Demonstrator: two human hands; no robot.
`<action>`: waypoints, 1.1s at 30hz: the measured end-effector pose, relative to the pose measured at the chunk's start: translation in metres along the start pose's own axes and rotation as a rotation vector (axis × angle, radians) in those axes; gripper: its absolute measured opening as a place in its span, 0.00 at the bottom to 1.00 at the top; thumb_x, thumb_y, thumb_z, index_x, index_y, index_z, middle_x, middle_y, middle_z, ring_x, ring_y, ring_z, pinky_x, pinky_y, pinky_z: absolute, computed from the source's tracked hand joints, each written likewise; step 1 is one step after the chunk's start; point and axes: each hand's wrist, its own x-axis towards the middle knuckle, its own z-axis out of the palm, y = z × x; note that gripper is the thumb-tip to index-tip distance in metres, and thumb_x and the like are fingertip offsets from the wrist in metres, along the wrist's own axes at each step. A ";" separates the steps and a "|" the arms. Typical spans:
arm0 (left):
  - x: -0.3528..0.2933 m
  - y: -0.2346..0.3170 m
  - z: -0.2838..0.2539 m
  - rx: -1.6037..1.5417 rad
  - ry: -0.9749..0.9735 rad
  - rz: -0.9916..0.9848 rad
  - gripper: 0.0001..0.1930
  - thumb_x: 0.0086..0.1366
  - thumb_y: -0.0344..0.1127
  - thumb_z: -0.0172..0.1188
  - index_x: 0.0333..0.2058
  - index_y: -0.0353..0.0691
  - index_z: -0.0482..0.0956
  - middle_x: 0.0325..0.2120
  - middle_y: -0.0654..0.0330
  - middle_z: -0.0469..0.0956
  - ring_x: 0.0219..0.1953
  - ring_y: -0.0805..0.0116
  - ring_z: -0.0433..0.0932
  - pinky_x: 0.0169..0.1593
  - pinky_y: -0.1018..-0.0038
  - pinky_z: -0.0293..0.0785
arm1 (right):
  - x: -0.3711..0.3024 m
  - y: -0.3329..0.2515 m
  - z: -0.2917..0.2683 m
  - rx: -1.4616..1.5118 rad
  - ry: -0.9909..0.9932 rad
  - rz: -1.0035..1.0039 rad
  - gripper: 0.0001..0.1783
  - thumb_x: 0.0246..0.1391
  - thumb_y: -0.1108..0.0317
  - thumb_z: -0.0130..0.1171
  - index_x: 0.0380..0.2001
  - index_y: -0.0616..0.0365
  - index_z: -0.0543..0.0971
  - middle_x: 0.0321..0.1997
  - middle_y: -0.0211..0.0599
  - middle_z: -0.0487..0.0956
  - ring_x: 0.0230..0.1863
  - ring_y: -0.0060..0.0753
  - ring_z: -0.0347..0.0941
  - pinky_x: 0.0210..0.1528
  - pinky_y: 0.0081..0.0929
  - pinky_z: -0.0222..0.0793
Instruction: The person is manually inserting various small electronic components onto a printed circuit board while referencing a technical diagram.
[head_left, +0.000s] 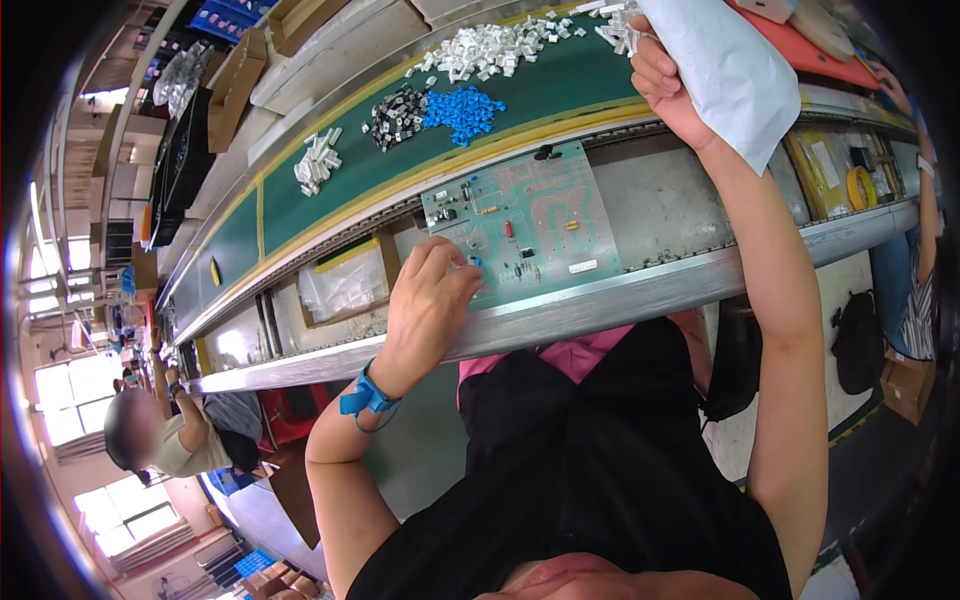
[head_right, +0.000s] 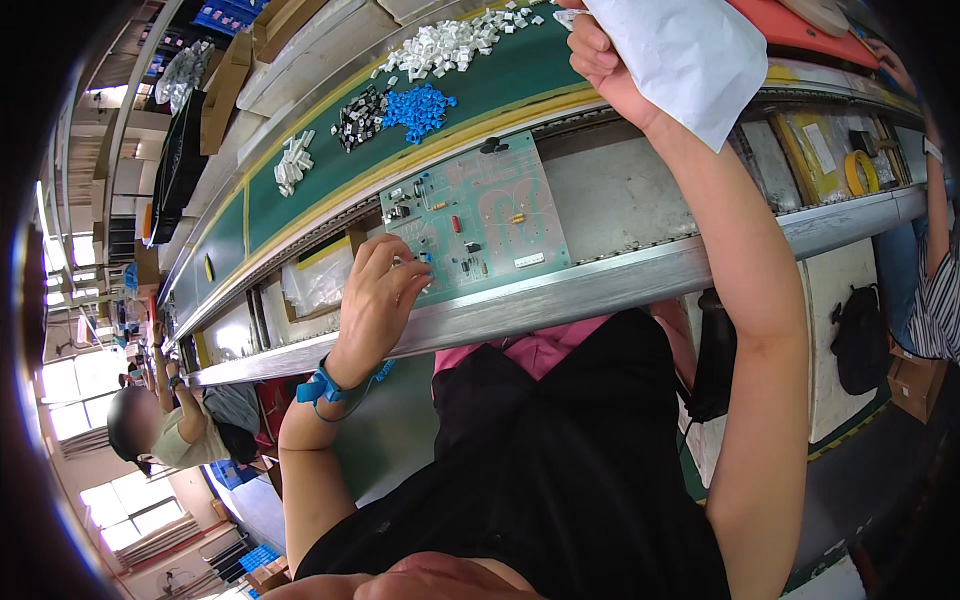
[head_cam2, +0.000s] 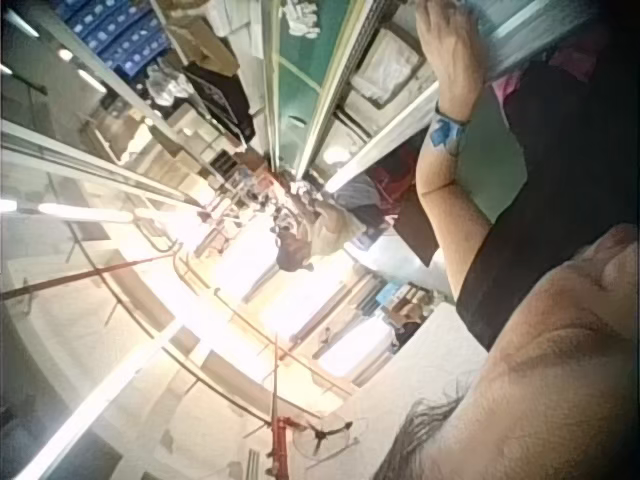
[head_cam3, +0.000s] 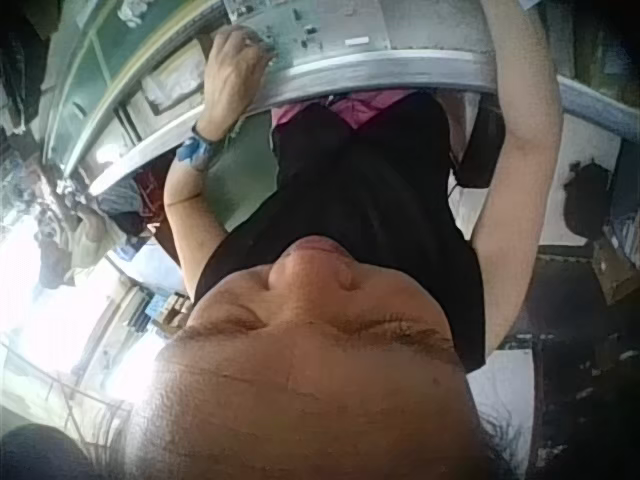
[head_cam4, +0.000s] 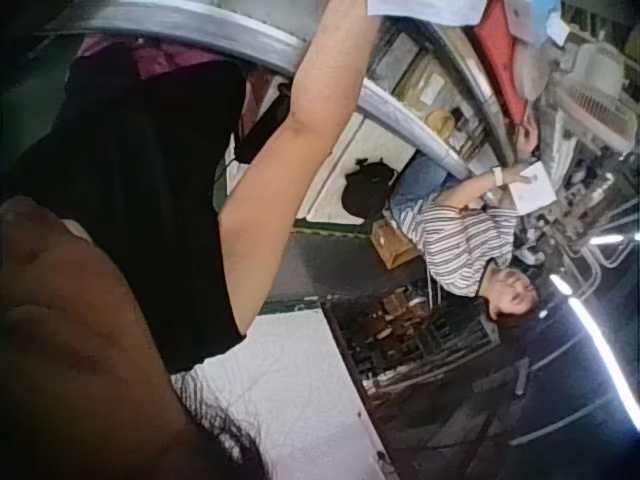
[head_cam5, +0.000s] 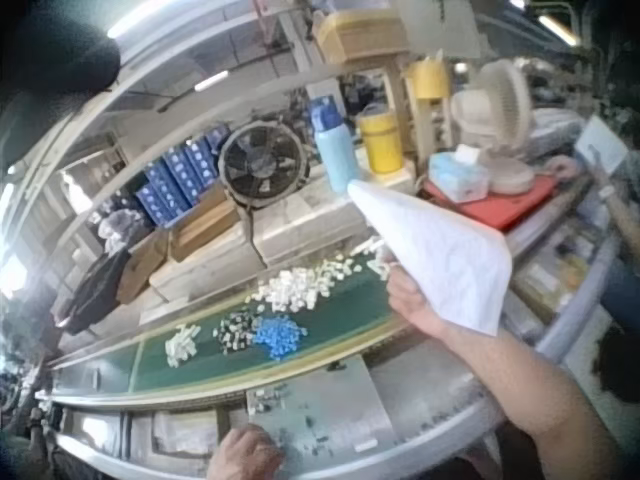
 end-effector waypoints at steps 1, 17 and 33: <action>0.000 0.000 0.000 -0.004 -0.003 -0.004 0.08 0.46 0.26 0.65 0.28 0.37 0.79 0.32 0.58 0.71 0.43 0.56 0.70 0.42 0.65 0.70 | 0.000 0.000 0.000 -0.009 0.014 -0.004 0.23 0.56 0.55 0.47 0.41 0.68 0.70 0.16 0.27 0.62 0.18 0.21 0.55 0.23 0.18 0.52; -0.001 -0.002 0.004 -0.062 0.009 -0.093 0.07 0.45 0.29 0.65 0.26 0.37 0.80 0.31 0.59 0.71 0.43 0.57 0.69 0.45 0.66 0.67 | -0.010 -0.013 0.002 -0.159 0.244 -0.062 0.21 0.57 0.60 0.46 0.42 0.71 0.70 0.17 0.28 0.61 0.18 0.20 0.53 0.22 0.17 0.51; 0.005 0.000 0.021 -0.108 0.062 -0.039 0.07 0.44 0.30 0.67 0.25 0.40 0.80 0.31 0.62 0.71 0.44 0.59 0.68 0.45 0.66 0.63 | -0.005 -0.063 0.011 -0.392 0.432 -0.271 0.18 0.57 0.64 0.47 0.41 0.70 0.72 0.16 0.29 0.60 0.18 0.22 0.52 0.21 0.18 0.49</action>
